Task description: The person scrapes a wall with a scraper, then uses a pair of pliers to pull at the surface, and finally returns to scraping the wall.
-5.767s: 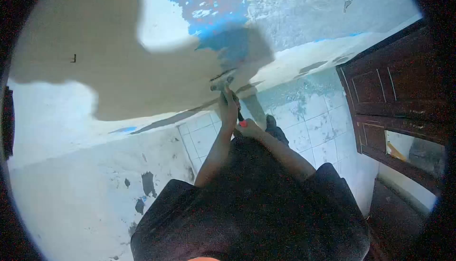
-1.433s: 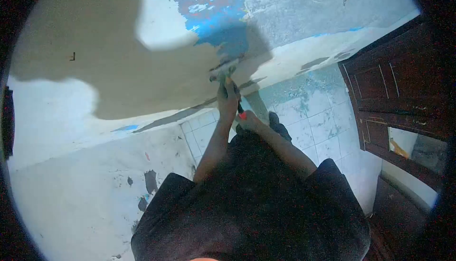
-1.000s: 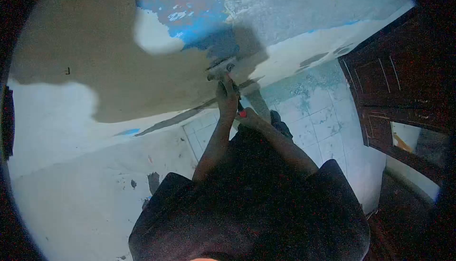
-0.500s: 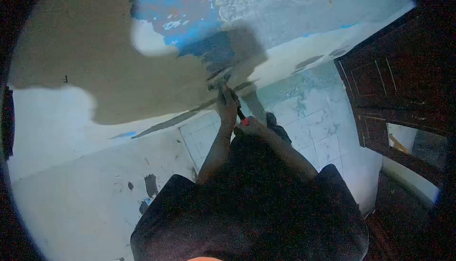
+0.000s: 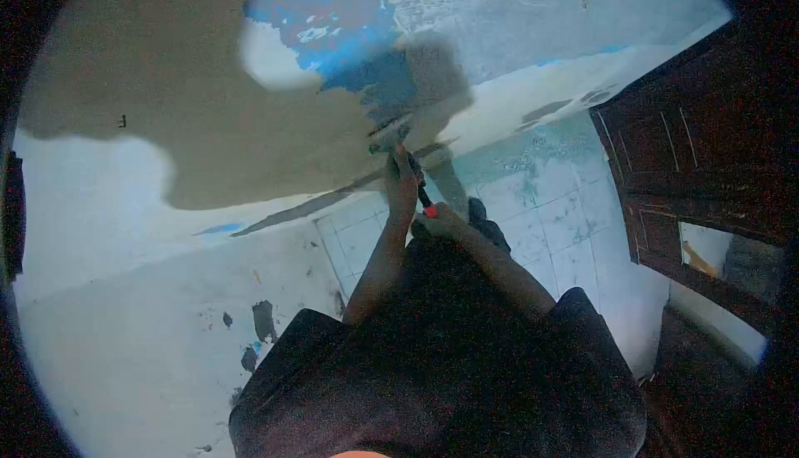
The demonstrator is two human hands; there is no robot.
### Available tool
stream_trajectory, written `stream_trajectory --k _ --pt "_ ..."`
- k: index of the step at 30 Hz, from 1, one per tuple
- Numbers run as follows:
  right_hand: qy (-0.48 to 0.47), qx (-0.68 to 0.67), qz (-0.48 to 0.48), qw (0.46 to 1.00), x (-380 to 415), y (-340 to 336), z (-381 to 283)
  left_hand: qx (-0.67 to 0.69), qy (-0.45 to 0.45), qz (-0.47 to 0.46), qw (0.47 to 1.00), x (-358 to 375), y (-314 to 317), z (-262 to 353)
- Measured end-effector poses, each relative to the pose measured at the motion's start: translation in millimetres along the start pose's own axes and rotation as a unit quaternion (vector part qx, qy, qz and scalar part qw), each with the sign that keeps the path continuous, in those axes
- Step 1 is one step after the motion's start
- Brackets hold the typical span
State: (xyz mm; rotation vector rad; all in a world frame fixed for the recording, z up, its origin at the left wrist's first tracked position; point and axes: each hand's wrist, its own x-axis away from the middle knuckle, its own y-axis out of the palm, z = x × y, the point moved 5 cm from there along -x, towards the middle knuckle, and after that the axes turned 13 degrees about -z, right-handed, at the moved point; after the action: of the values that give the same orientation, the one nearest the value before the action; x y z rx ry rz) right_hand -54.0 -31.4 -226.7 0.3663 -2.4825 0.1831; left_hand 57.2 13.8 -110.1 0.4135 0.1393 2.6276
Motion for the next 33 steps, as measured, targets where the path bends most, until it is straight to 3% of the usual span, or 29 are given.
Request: stream_trajectory --k 3,4,9,11,12,13,15,16,17,19,20,23,24,25,27,28,31,32,33 --pt "-0.083 0.070 0.014 0.994 -15.7 4.9 19.6 -0.011 0.024 -0.005 1.000 0.1 4.9 17.3" --pt "-0.049 0.020 0.048 0.997 -11.1 10.1 27.5 -0.013 0.012 -0.010 1.000 2.5 5.2 20.2" --pt "0.017 0.001 0.038 0.999 0.2 1.8 4.6 0.001 -0.005 -0.009 1.000 -3.6 -0.4 -4.4" --pt "-0.019 0.016 0.044 0.999 2.6 -0.4 2.8 0.010 0.022 -0.009 1.000 -5.5 1.7 3.6" --pt "-0.184 -0.146 0.086 0.968 -21.9 9.6 38.9 0.003 0.012 -0.007 1.000 -2.2 4.6 17.2" --pt "-0.184 -0.146 0.085 0.968 -19.8 9.1 36.4 -0.004 -0.001 -0.002 1.000 1.4 5.1 22.2" --pt "-0.078 -0.007 0.086 0.993 -9.8 4.7 22.4 -0.012 0.015 -0.007 1.000 -3.2 2.7 13.2" --pt "-0.011 -0.008 0.070 0.997 -7.0 1.7 16.7 -0.002 0.011 0.000 1.000 -6.0 1.5 5.0" --pt "-0.010 -0.009 0.068 0.998 -8.9 -0.1 23.3 0.007 0.008 0.007 1.000 -6.4 1.7 -0.4" --pt "-0.100 0.007 0.041 0.994 -21.9 -4.0 32.2 0.013 0.030 -0.010 0.999 -5.0 6.0 14.9" --pt "-0.099 0.017 0.098 0.990 -22.3 -5.6 27.8 -0.012 0.042 -0.016 0.999 -6.3 9.7 32.4" --pt "-0.076 -0.047 0.131 0.987 -7.2 -21.5 -22.6 -0.070 0.055 -0.032 0.996 -4.2 15.6 52.3" --pt "-0.128 0.012 0.224 0.966 -14.3 -21.8 -8.0 -0.065 0.054 -0.017 0.996 -6.6 14.9 42.6" --pt "-0.133 0.012 0.226 0.965 -19.4 -25.7 15.2 -0.062 0.057 -0.004 0.996 -12.2 15.2 36.0" --pt "-0.021 0.045 0.014 0.999 -23.5 -13.7 33.5 -0.034 0.027 -0.003 0.999 -7.9 16.8 20.5" --pt "-0.021 0.045 0.014 0.999 -23.2 -14.0 34.4 -0.006 0.021 -0.006 1.000 -9.1 13.2 4.5" --pt "-0.015 -0.037 0.076 0.996 -21.7 -16.2 30.7 -0.025 0.020 -0.026 0.999 -9.5 15.6 22.3" --pt "-0.071 -0.001 0.161 0.984 -1.6 -27.8 -5.7 -0.050 0.046 -0.038 0.997 -7.6 25.8 49.9" --pt "-0.068 -0.001 0.158 0.985 -7.7 -28.5 -0.9 -0.075 0.072 -0.051 0.993 -6.8 31.6 65.1"
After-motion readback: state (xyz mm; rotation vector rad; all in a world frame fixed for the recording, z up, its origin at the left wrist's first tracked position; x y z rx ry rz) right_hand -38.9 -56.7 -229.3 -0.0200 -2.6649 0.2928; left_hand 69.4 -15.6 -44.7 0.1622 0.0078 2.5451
